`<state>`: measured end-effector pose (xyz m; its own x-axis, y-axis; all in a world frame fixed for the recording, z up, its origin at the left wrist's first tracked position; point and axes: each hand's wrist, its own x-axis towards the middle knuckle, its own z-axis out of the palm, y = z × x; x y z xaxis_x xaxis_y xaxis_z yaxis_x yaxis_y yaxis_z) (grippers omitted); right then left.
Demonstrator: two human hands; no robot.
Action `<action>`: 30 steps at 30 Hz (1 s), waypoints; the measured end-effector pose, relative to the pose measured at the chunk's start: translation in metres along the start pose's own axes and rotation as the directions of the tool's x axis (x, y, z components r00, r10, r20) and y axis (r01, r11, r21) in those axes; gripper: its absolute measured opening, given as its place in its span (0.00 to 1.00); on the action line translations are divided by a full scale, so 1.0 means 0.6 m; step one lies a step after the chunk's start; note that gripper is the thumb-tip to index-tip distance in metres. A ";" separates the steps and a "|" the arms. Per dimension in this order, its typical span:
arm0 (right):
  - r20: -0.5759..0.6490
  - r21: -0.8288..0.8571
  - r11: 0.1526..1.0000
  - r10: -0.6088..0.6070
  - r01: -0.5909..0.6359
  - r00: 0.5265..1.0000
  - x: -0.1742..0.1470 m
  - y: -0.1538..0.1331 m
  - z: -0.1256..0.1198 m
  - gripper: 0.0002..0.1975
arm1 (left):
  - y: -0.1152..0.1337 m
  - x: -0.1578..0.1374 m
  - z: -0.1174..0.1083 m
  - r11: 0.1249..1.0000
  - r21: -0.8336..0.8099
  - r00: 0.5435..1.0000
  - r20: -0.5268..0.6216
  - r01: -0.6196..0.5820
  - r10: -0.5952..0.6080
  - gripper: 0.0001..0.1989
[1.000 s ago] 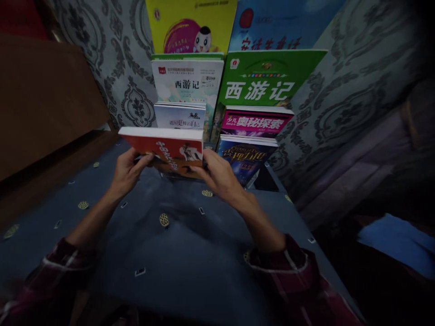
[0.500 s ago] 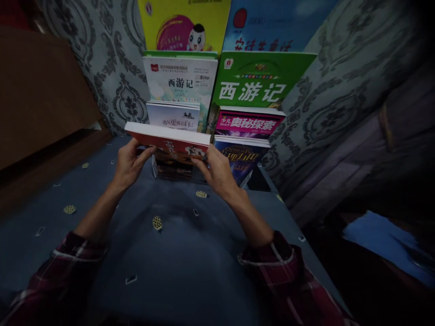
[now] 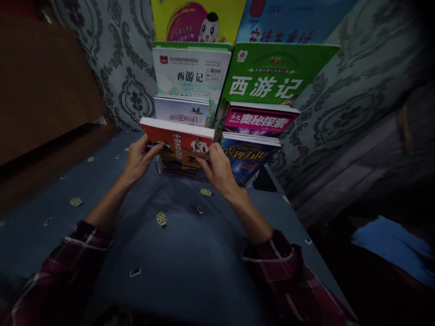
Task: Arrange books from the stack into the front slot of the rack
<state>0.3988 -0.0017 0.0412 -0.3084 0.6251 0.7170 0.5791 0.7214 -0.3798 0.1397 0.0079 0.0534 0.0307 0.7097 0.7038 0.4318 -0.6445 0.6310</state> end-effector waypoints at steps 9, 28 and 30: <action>-0.028 0.036 0.999 -0.020 0.021 0.999 0.008 -0.001 0.000 0.11 | -0.006 0.008 0.003 1.000 0.008 1.000 -0.026 0.007 -0.007 0.20; 0.030 -0.048 0.990 0.132 -0.130 0.991 -0.006 0.037 0.035 0.08 | -0.026 0.007 0.017 0.978 0.206 0.998 -0.062 0.037 -0.025 0.15; 0.056 -0.058 0.984 0.170 -0.167 0.984 -0.008 0.039 0.038 0.08 | -0.032 0.006 0.021 0.977 0.207 0.997 -0.058 0.058 -0.047 0.14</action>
<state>0.3964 0.0188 0.0154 -0.2472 0.7547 0.6077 0.6652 0.5882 -0.4600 0.1427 0.0263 0.0397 -0.0418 0.7216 0.6910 0.6101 -0.5293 0.5896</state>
